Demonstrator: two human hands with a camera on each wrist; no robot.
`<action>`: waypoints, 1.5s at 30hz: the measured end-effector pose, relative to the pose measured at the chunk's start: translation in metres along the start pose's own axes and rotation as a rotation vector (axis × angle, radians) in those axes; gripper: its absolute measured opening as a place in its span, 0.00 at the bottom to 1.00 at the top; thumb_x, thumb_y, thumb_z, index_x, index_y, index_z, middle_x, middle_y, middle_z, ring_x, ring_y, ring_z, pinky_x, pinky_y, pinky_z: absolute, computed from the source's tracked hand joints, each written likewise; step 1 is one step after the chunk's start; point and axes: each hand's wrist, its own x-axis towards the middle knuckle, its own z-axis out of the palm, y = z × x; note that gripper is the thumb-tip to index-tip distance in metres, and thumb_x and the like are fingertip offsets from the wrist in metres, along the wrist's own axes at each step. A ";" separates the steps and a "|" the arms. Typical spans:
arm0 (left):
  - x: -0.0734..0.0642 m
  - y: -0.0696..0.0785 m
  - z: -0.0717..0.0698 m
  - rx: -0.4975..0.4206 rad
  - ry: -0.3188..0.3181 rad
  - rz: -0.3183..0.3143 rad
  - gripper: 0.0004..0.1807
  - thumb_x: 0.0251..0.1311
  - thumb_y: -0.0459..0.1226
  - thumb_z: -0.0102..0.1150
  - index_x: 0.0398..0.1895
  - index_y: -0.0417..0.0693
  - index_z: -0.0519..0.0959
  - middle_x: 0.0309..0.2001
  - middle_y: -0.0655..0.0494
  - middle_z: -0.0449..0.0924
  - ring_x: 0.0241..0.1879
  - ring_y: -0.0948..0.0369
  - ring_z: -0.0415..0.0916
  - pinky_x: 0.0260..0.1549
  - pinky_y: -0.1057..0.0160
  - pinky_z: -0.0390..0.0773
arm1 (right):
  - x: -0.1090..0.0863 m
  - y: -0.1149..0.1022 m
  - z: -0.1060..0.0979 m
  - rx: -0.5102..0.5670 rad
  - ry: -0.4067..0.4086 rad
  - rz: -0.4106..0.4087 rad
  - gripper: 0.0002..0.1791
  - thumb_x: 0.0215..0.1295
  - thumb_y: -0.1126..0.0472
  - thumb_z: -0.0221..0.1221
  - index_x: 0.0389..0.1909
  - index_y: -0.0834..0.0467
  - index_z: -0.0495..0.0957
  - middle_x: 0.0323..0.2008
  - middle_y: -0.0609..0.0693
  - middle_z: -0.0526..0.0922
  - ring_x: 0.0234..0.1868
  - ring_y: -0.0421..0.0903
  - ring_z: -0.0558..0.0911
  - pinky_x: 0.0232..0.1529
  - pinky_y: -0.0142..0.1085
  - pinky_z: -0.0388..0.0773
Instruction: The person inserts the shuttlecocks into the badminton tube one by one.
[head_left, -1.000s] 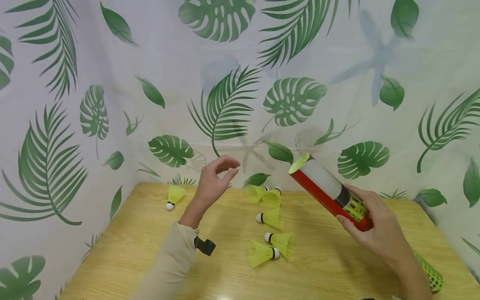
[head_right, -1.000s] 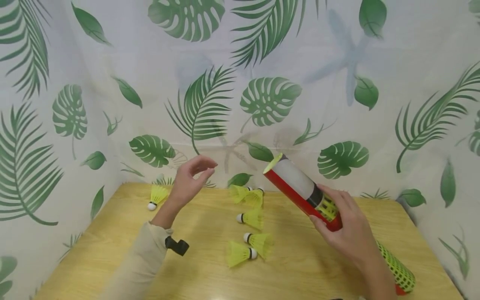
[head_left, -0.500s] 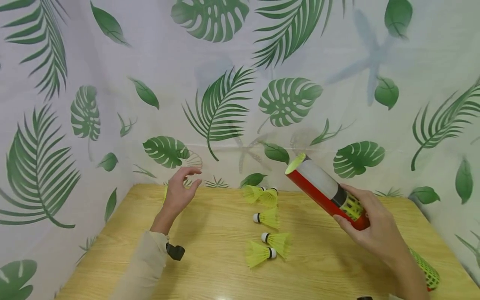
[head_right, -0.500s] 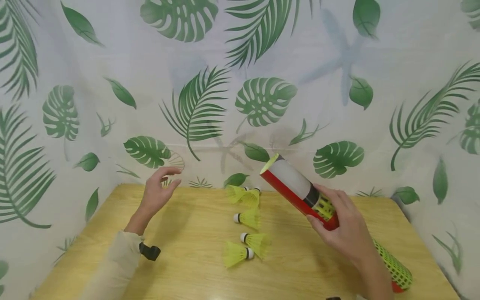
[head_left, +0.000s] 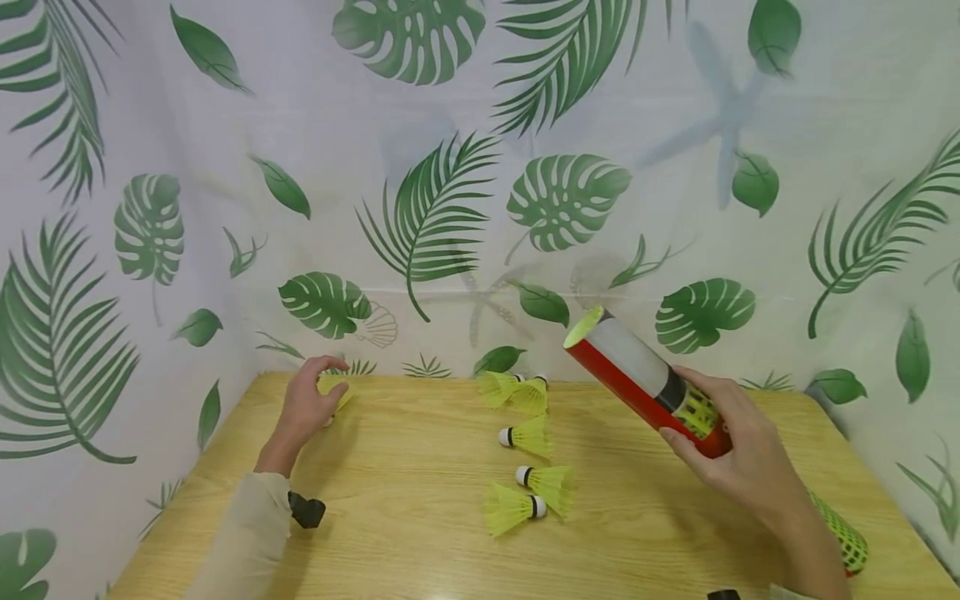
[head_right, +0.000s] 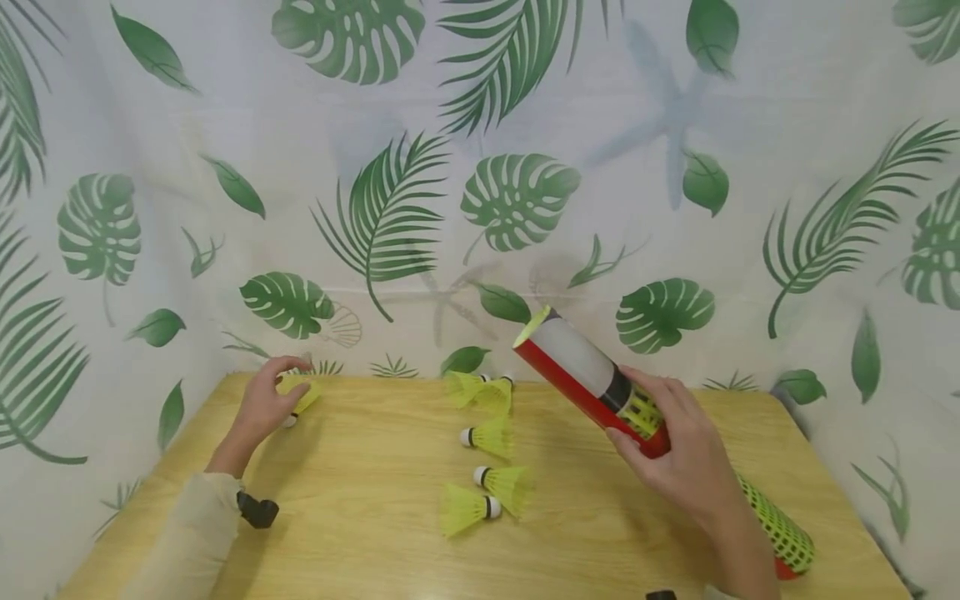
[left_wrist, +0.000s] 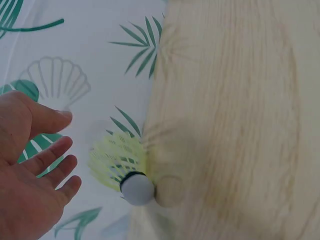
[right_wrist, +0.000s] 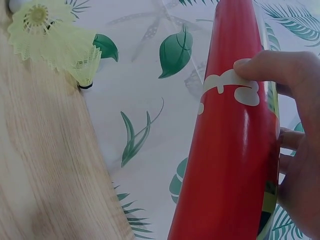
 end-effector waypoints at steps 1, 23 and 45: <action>-0.001 -0.004 0.000 0.002 -0.007 -0.011 0.12 0.64 0.23 0.60 0.51 0.35 0.79 0.59 0.35 0.76 0.64 0.39 0.68 0.64 0.37 0.67 | 0.000 0.001 0.000 0.002 0.001 -0.003 0.48 0.51 0.64 0.78 0.74 0.48 0.68 0.57 0.51 0.77 0.48 0.44 0.72 0.36 0.34 0.79; 0.001 -0.029 -0.011 0.213 -0.096 -0.141 0.13 0.62 0.22 0.53 0.47 0.33 0.82 0.58 0.29 0.75 0.60 0.34 0.70 0.55 0.39 0.73 | -0.003 0.007 -0.005 0.019 0.040 0.000 0.49 0.48 0.67 0.78 0.73 0.49 0.69 0.55 0.50 0.77 0.48 0.38 0.69 0.35 0.30 0.76; -0.012 0.007 -0.030 0.157 0.000 -0.144 0.07 0.69 0.28 0.59 0.44 0.38 0.85 0.47 0.37 0.83 0.43 0.44 0.81 0.37 0.48 0.82 | -0.001 0.005 -0.005 0.006 0.039 0.035 0.48 0.52 0.65 0.77 0.75 0.48 0.68 0.59 0.52 0.77 0.50 0.41 0.70 0.38 0.33 0.77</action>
